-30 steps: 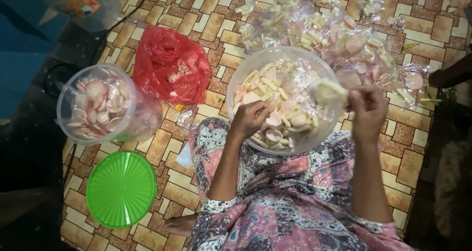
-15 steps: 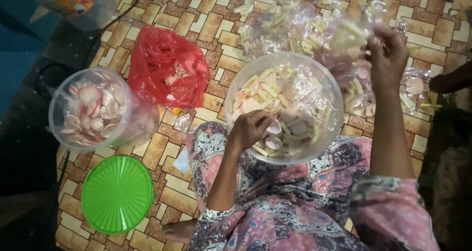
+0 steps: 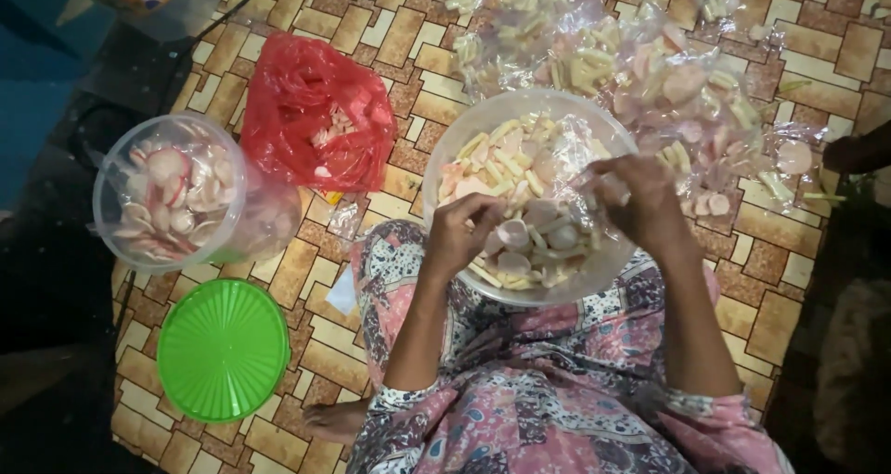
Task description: The person sits on the floor and packs sliced food items from a large plastic bowl into small clear plastic bags. They repeatedly pick up slices, place them into bags, and set the filled bags aside on the floor.
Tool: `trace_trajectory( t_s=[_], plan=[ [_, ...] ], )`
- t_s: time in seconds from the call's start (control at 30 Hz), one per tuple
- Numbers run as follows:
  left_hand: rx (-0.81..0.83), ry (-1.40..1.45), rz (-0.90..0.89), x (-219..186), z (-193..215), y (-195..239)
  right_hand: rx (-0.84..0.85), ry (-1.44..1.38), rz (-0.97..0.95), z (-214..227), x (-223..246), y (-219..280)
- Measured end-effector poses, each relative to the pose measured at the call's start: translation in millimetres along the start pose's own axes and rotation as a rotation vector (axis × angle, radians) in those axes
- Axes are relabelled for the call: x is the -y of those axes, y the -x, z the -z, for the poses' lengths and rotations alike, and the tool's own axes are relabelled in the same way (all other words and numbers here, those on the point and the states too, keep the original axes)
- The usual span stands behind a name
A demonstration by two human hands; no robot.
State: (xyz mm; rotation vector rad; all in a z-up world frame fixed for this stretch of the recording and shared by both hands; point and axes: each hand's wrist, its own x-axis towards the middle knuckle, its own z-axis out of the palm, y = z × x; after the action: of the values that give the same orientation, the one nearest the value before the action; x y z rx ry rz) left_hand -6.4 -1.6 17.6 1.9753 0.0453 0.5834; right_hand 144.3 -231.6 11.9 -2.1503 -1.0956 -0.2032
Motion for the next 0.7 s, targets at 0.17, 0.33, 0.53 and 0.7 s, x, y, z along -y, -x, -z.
trace_trajectory(
  t_s=[0.17, 0.33, 0.53, 0.7],
  plan=[
    [-0.044, -0.006, -0.020, 16.3, -8.1, 3.9, -0.007, 0.157, 0.046, -28.7, 3.7, 23.8],
    [-0.069, -0.078, -0.032, 5.1, -10.2, 2.0, -0.007, 0.388, 0.044, -40.6, -4.6, 32.9],
    [-0.104, -0.077, -0.002, -7.4, -9.5, 3.3, 0.041, 0.295, 0.027, -42.3, -13.9, 35.3],
    [-0.151, -0.030, 0.071, -20.1, -7.8, 2.6, 0.103, 0.233, -0.001, -30.9, -1.1, 33.0]
  ],
)
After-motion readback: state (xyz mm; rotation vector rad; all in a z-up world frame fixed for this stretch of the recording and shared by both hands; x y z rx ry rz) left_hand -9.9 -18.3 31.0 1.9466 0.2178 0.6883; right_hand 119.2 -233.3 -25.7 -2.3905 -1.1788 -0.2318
